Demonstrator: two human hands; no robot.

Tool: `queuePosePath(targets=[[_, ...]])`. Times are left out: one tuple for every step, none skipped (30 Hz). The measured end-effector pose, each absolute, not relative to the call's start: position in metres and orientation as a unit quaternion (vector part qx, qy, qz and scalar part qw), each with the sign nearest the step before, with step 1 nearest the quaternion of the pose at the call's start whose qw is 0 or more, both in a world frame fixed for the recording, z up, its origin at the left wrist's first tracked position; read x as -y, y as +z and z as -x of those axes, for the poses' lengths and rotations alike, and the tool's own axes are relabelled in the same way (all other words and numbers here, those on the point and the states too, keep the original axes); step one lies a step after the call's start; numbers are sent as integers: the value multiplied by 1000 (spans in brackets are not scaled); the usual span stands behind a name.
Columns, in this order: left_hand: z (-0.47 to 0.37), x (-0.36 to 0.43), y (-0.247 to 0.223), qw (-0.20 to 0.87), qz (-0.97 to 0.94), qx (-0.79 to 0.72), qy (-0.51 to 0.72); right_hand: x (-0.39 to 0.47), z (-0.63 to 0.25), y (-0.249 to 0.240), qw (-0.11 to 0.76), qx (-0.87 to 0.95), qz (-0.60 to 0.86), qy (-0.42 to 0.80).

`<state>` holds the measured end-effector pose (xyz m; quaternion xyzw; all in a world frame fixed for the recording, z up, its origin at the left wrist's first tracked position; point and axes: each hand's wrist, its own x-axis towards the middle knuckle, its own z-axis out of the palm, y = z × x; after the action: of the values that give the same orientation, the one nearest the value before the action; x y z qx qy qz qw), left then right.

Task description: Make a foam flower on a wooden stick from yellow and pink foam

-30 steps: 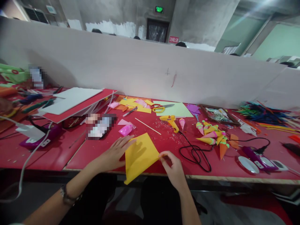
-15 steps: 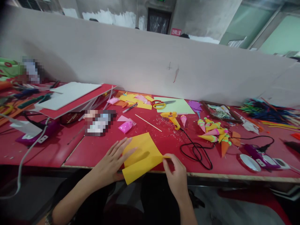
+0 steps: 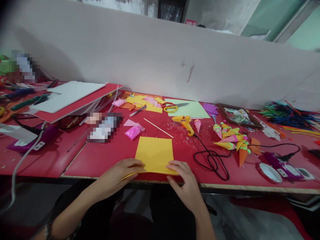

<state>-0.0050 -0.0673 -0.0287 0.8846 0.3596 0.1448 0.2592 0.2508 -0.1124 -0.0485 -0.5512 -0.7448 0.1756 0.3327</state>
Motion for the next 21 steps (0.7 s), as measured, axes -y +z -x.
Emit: queuePosePath(targets=[[5,68,-28,273,-881,-356,151,110,-252,-49,320,745,552,195],[5,68,-28,288,-877,-352,155,109,-254,-49,312,743,553,212],[5,69,-28,302,-871,-352,159,108,-254,-50,308,739,555,225],[4,70,-28,314,-864,-359,164,107,-255,-52,308,734,558,234],[3,70,-29,321,-854,-372,169,107,-255,-53,308,729,563,238],[2,70,-30,323,-844,-390,176,107,-254,-54,308,722,571,240],[1,70,-31,320,-831,-415,185,107,-253,-55,308,713,582,241],[0,70,-34,315,-819,-440,192,106,-252,-55,308,702,595,242],[-1,69,-36,312,-806,-462,196,105,-251,-56,311,692,605,243],[-2,68,-39,312,-795,-481,199,104,-249,-57,316,683,613,240],[-4,66,-42,313,-784,-497,203,101,-247,-57,322,677,620,233],[-4,65,-44,312,-773,-513,206,99,-246,-58,325,674,626,219],[-5,63,-47,309,-762,-529,209,96,-244,-59,325,674,633,199],[-6,61,-50,303,-753,-545,212,93,-243,-60,318,675,642,174],[-7,60,-52,293,-744,-561,215,91,-241,-61,305,678,653,146],[-9,59,-54,281,-738,-574,215,88,-241,-62,288,681,663,118],[-10,58,-55,266,-737,-584,211,87,-240,-63,271,683,672,92],[-11,57,-56,250,-739,-591,205,85,-239,-64,257,683,680,71],[-13,57,-57,231,-743,-597,197,84,-239,-65,246,682,687,57],[-15,57,-58,212,-746,-604,185,84,-238,-65,238,680,692,48],[-16,58,-58,195,-749,-610,172,83,-238,-65,232,676,698,43]])
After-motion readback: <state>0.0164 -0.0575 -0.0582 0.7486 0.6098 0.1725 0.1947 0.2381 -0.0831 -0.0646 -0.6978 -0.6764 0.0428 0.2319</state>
